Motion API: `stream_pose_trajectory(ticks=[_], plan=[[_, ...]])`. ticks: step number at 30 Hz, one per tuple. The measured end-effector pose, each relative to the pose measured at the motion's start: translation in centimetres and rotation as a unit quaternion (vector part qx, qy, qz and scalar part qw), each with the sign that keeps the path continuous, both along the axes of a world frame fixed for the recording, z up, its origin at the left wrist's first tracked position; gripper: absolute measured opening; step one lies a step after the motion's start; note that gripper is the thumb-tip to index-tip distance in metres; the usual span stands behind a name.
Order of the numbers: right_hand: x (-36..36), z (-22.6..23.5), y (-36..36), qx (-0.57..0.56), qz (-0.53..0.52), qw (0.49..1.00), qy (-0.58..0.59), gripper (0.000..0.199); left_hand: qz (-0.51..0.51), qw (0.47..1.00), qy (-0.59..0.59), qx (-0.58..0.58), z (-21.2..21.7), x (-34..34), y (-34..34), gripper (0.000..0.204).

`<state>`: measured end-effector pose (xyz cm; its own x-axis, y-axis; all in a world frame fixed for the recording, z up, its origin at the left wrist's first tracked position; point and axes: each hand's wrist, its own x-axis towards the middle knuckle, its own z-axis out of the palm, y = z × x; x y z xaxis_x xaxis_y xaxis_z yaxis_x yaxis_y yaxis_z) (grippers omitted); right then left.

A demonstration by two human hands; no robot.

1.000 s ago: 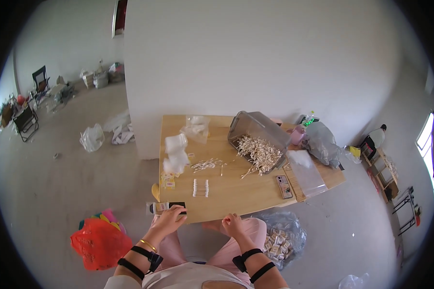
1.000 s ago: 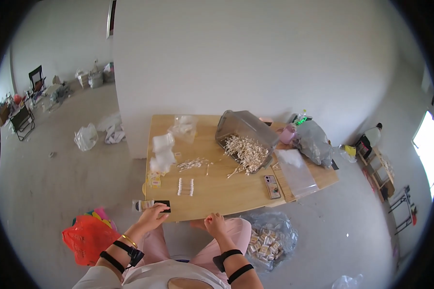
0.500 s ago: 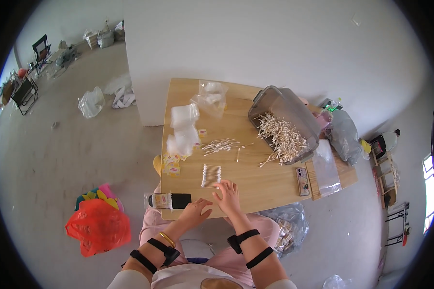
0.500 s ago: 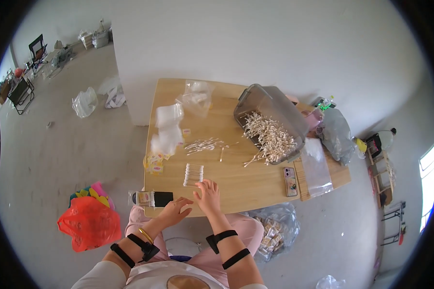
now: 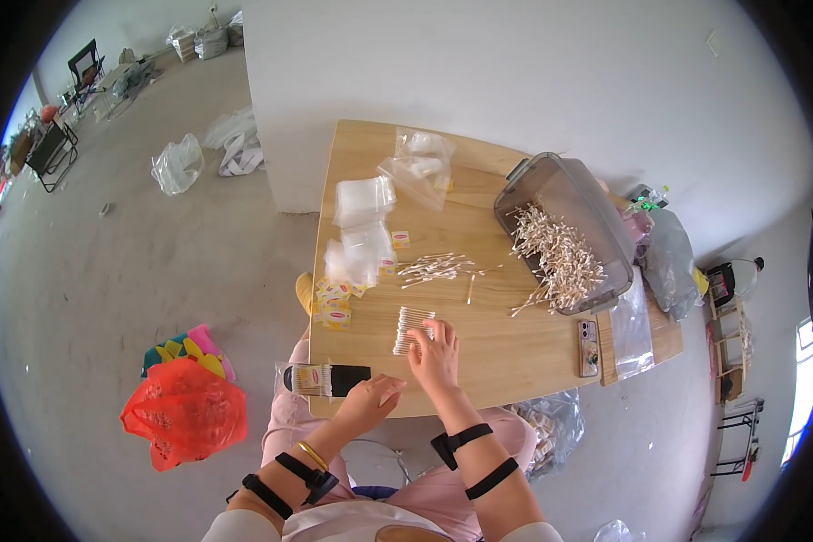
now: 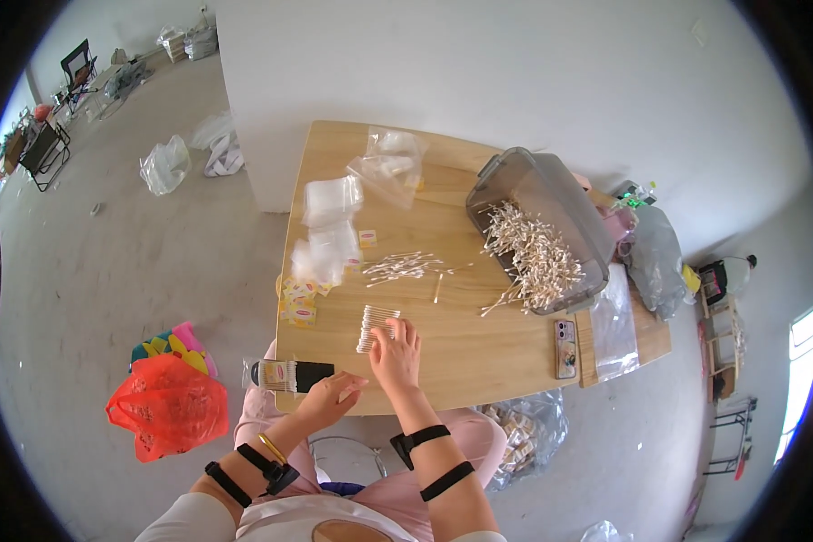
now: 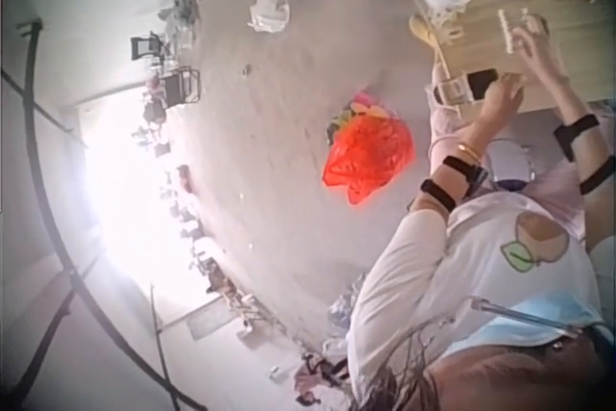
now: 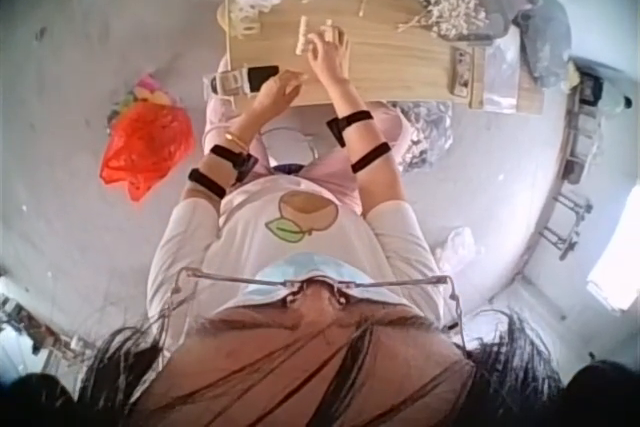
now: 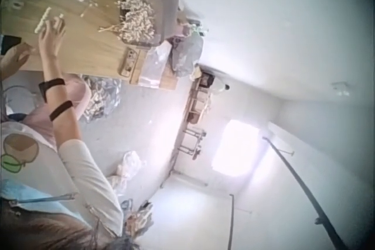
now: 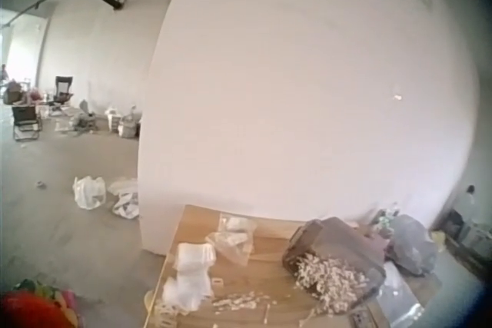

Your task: Sorting and arranging cotton swabs on a table in a workshop.

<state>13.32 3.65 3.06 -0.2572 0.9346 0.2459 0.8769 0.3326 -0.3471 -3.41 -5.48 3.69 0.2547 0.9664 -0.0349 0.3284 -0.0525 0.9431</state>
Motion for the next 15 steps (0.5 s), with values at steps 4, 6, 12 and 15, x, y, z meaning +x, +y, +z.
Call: stream_pose_trajectory(ticks=[4,6,12,15], plan=[[0.1,0.4,0.4,-0.003,-0.004,1.000,0.004,0.024,0.033,0.984,0.114,0.132,1.6,0.1,0.8,0.033],[0.2,0.5,0.4,-0.009,-0.007,1.000,0.008,0.024,0.064,0.971,0.154,0.169,2.0,0.7,1.2,0.039],[0.1,0.9,0.9,-0.002,-0.008,1.000,0.012,0.023,0.043,0.947,0.259,0.186,0.0,1.6,2.6,0.060],[0.1,0.9,0.8,-0.007,-0.007,1.000,0.003,0.022,0.037,0.919,0.336,0.201,-0.7,2.1,3.3,0.067]])
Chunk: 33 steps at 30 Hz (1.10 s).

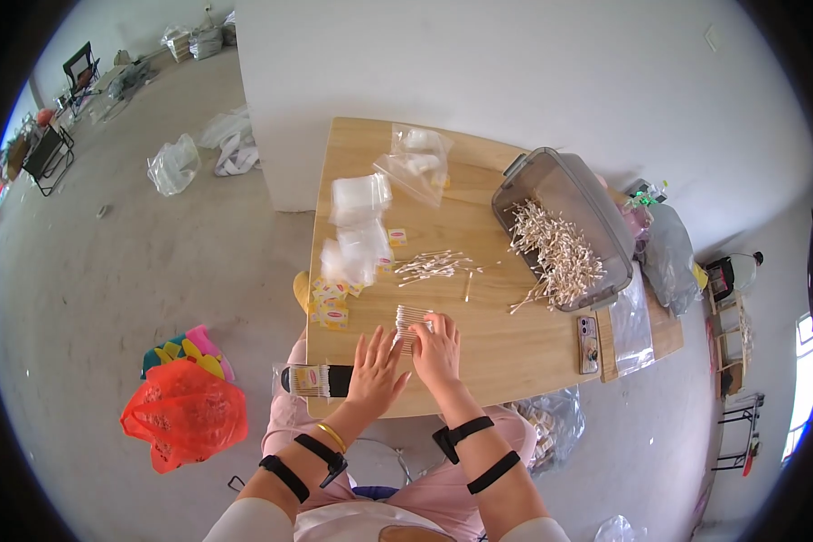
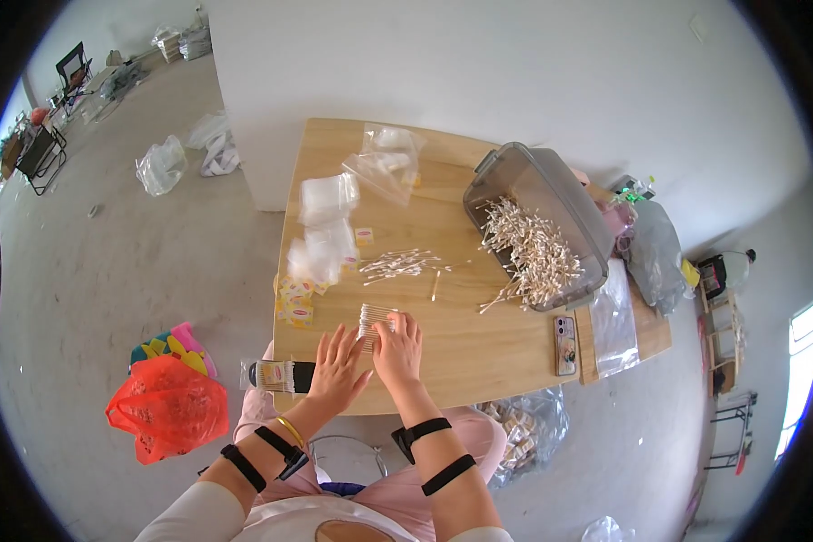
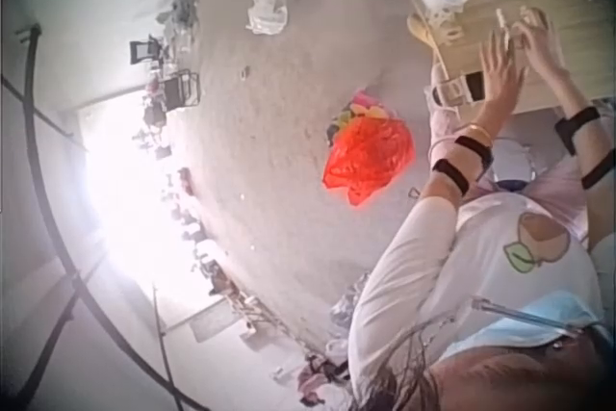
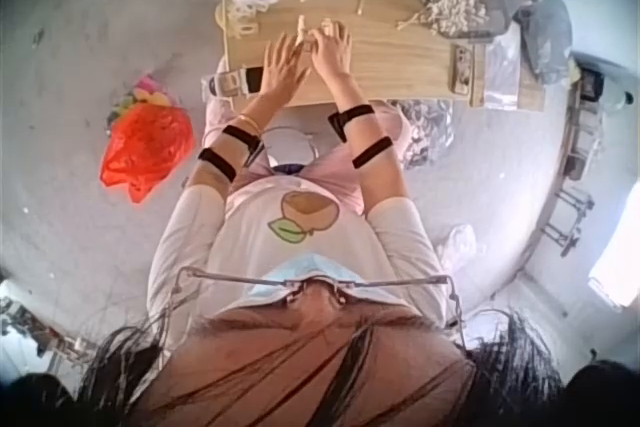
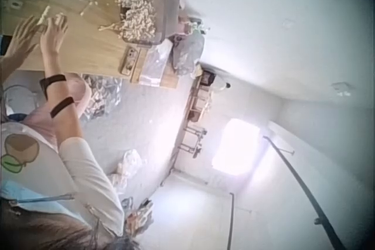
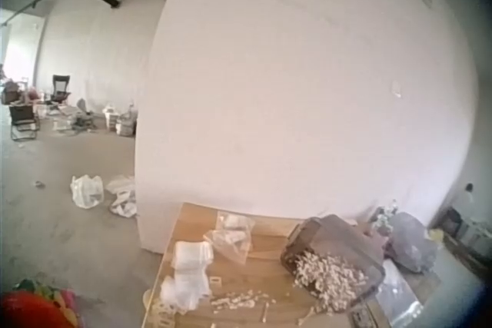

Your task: Sorting and arranging cotton swabs on a table in a workshop.

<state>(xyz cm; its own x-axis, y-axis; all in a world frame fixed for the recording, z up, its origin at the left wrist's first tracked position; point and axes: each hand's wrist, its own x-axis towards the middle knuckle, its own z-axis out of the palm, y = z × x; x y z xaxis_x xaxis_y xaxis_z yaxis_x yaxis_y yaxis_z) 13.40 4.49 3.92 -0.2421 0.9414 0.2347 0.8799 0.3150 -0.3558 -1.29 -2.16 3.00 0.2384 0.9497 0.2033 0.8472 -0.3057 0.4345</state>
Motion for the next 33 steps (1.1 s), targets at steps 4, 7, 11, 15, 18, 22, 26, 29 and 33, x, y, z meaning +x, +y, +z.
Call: stream_pose_trajectory(ticks=[4,7,11,15,18,22,26,29,33], plan=[[0.2,-0.3,0.0,-0.016,-0.004,1.000,-0.023,0.021,0.000,0.996,0.086,-0.002,-1.3,0.6,1.4,0.070],[0.3,-0.6,-0.3,-0.004,-0.002,1.000,-0.017,0.027,-0.001,0.993,0.120,-0.012,-2.1,0.6,1.7,0.070],[0.2,-0.6,-0.9,-0.030,-0.012,0.999,-0.001,0.028,-0.017,0.990,0.139,0.003,-2.4,0.2,1.3,0.071],[0.7,-0.6,-1.7,-0.057,-0.002,0.998,0.010,0.027,-0.033,0.993,0.108,0.018,-2.4,-0.1,0.2,0.071],[1.5,-0.8,-2.6,-0.062,0.012,0.996,0.069,0.034,-0.035,0.990,0.137,0.025,-2.6,-0.5,-0.9,0.074],[3.9,-2.1,-4.4,-0.064,0.003,0.985,0.163,0.057,-0.039,0.989,0.141,0.021,-2.3,-0.3,-1.0,0.075],[4.4,-2.2,-5.9,-0.026,0.031,0.996,0.079,0.069,-0.047,0.983,0.176,0.001,-1.9,-0.3,-0.9,0.075],[4.2,-1.5,-6.0,-0.060,0.040,0.995,0.065,0.075,-0.056,0.980,0.189,0.002,-1.4,-0.5,-0.8,0.076],[3.8,-1.5,-4.9,-0.048,0.052,0.996,0.045,0.071,-0.067,0.977,0.204,0.001,-1.1,-1.2,-0.5,0.077]])
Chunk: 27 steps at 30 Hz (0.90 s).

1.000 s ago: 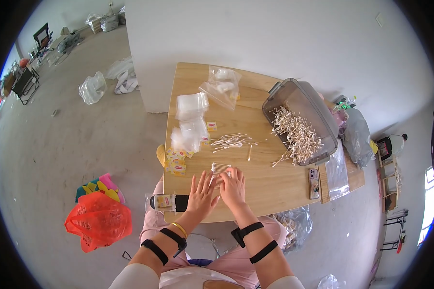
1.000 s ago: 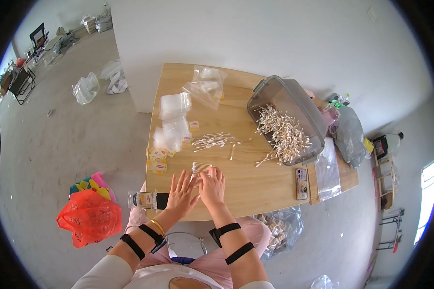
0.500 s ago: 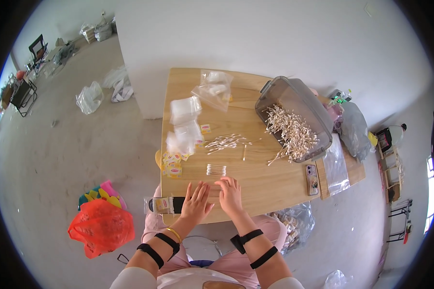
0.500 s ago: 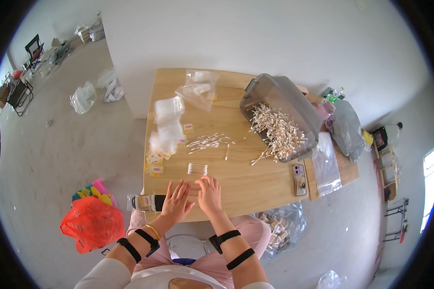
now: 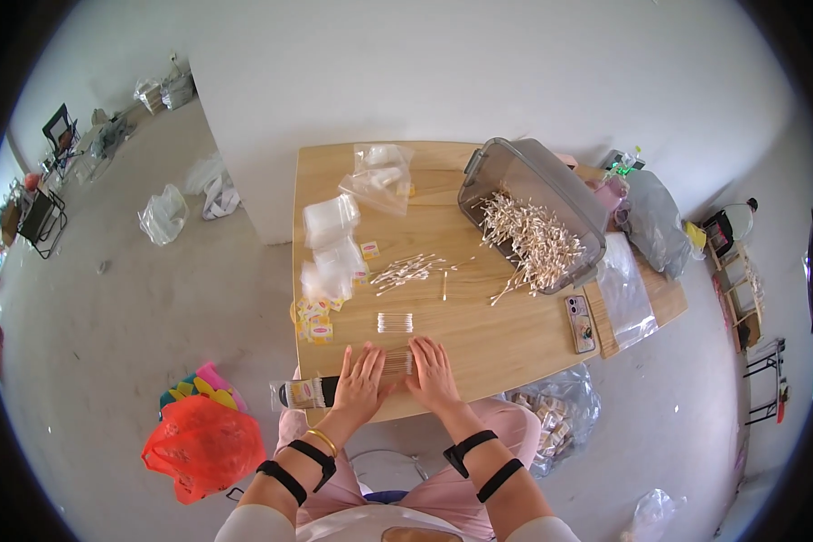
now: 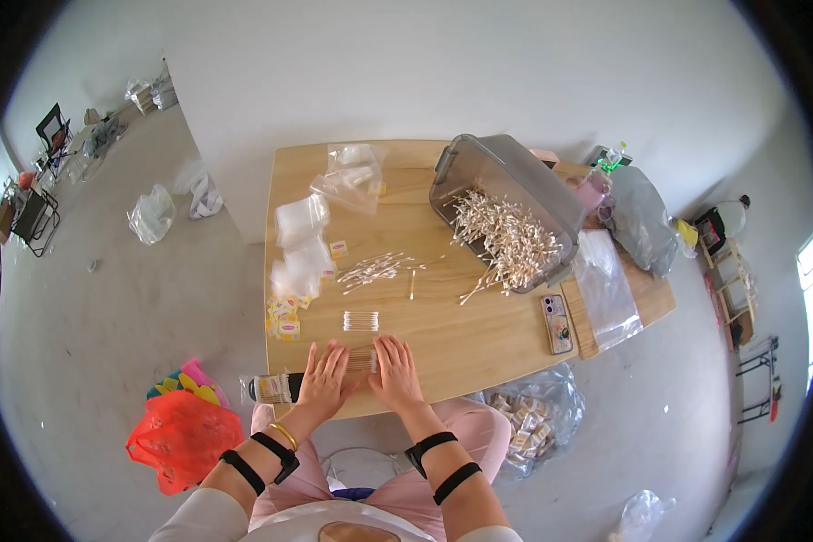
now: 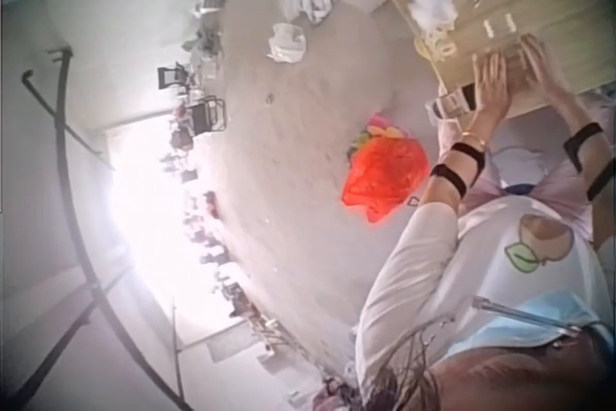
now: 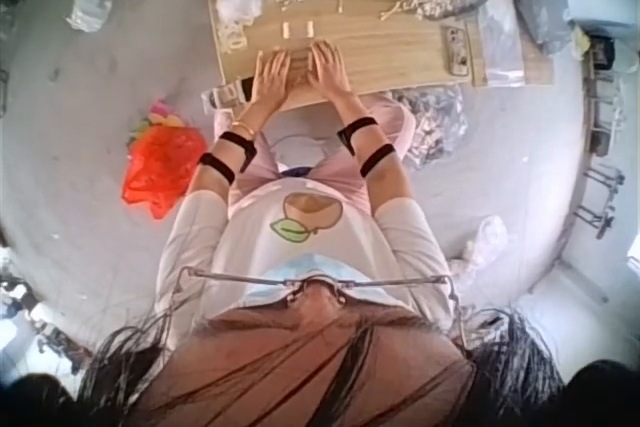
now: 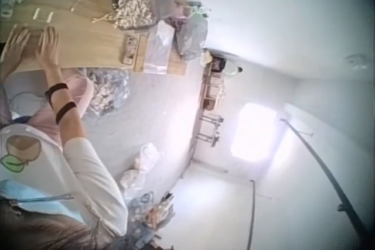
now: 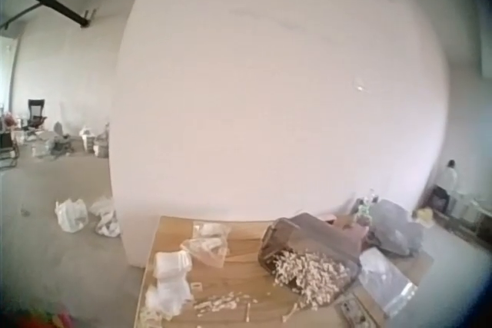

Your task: Sorting and arranging cotton swabs on a table in a workshop.

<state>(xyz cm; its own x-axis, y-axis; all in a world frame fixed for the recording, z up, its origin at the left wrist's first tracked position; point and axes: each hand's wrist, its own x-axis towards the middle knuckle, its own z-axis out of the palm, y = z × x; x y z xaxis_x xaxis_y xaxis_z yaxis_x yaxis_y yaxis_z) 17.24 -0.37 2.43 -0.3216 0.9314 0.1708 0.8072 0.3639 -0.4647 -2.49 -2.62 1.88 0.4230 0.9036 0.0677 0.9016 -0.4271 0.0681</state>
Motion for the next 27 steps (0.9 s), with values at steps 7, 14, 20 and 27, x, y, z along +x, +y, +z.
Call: stream_pose_trajectory(ticks=[7,14,20,27], plan=[[0.3,-0.3,0.6,-0.023,-0.011,0.999,0.035,0.058,0.053,0.998,-0.014,-0.038,0.3,-0.3,-0.4,0.083],[0.7,-0.6,-1.0,-0.006,-0.001,1.000,0.023,0.077,0.061,0.994,-0.058,-0.067,-0.4,0.3,-0.4,0.087],[-1.6,-2.1,-1.8,-0.006,0.004,0.995,-0.104,0.085,0.066,0.993,-0.073,-0.064,-1.8,2.1,0.0,0.092],[-2.9,-2.2,-1.7,-0.006,0.004,0.989,-0.147,0.087,0.080,0.991,-0.087,-0.059,-0.9,0.8,-0.4,0.089]])
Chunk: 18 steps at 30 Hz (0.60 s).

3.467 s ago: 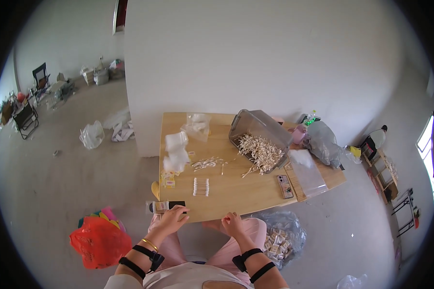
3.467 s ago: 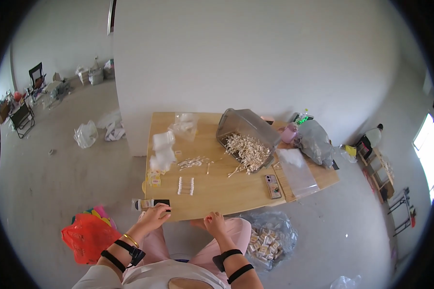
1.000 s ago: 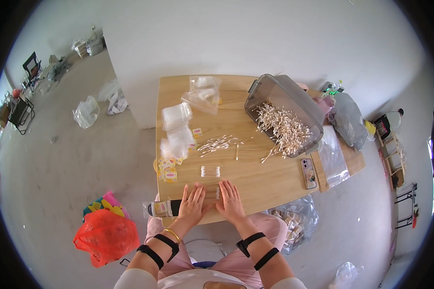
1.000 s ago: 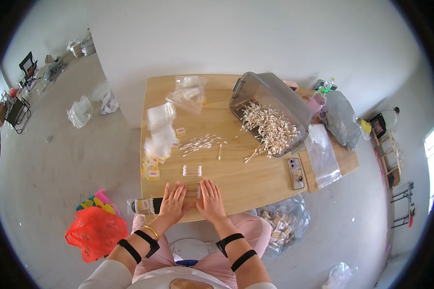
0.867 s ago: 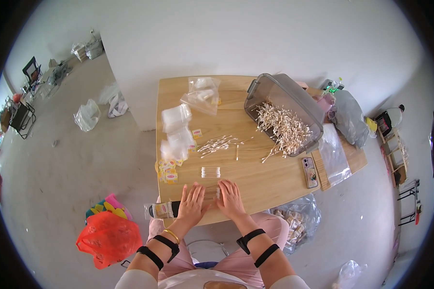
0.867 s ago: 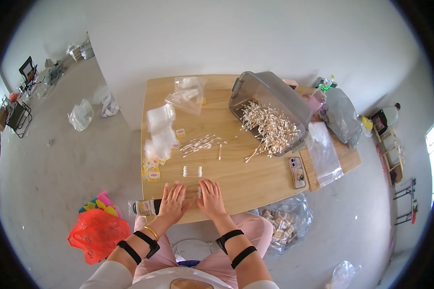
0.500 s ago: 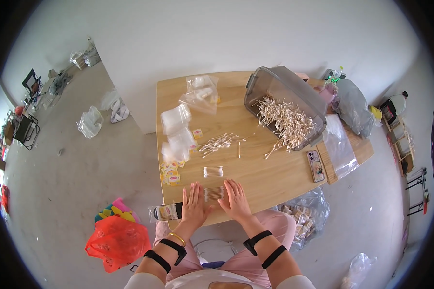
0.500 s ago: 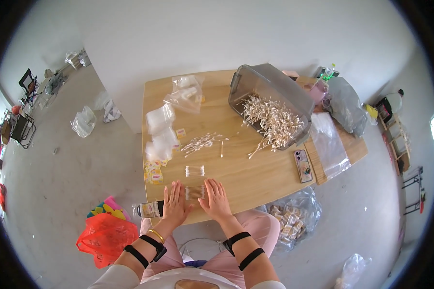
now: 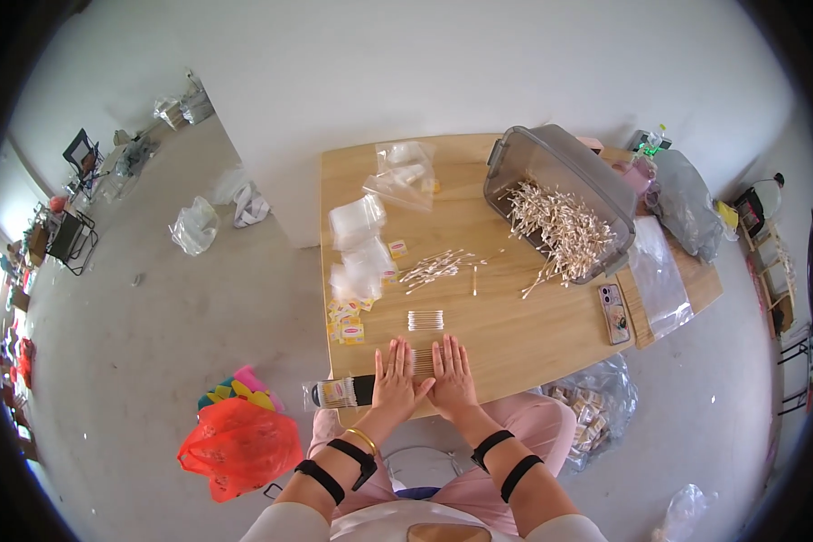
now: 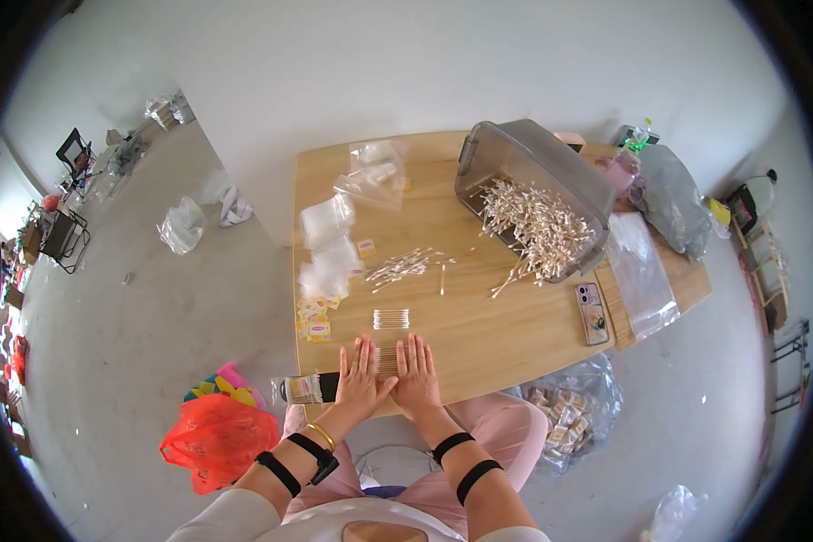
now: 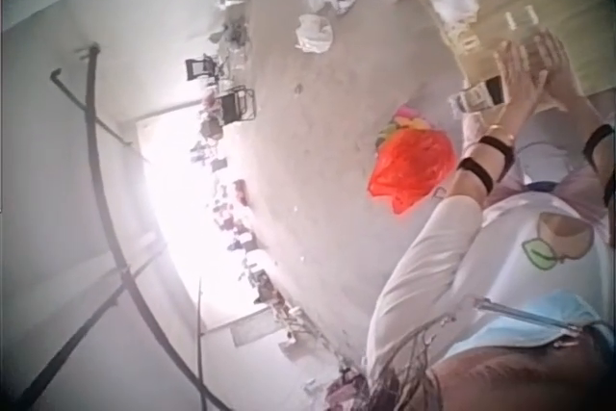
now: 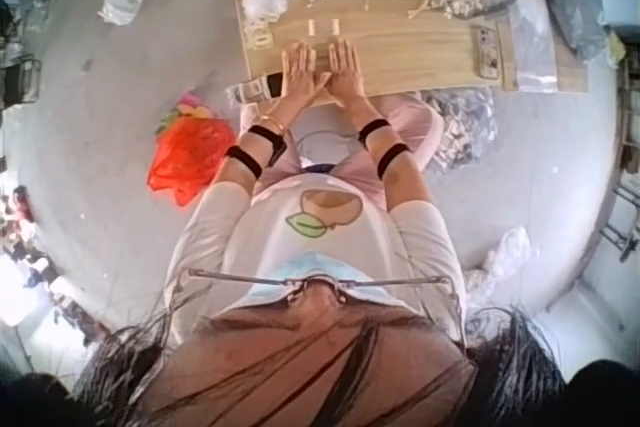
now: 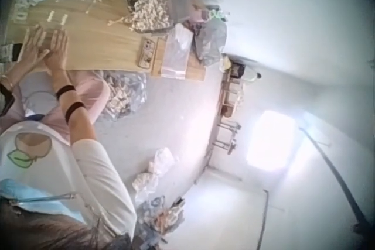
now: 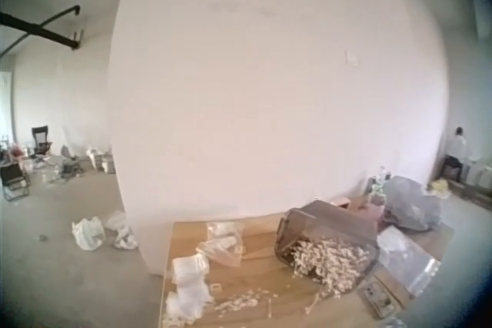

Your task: Sorting and arranging cotton swabs on a table in a workshop.

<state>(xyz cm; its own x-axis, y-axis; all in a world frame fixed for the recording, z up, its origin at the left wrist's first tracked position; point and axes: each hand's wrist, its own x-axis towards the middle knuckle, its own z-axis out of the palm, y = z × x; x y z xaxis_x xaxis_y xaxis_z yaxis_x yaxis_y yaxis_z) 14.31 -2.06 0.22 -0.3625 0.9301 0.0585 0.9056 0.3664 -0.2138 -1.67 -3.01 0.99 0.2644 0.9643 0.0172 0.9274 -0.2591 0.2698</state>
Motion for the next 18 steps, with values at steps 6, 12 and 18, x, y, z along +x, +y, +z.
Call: stream_pose_trajectory(ticks=[6,12,18], plan=[[1.1,0.5,-0.2,0.003,-0.022,1.000,0.022,0.094,0.173,0.981,-0.055,0.072,4.1,-7.7,-0.5,0.077],[-3.3,0.0,-2.5,-0.001,0.012,1.000,-0.023,0.094,0.361,0.893,-0.258,-0.078,-2.4,-16.7,-4.5,0.057],[-6.0,0.7,-4.1,-0.019,0.024,0.999,-0.034,0.089,0.432,0.852,-0.285,-0.078,-4.7,-13.7,-3.8,0.073]])
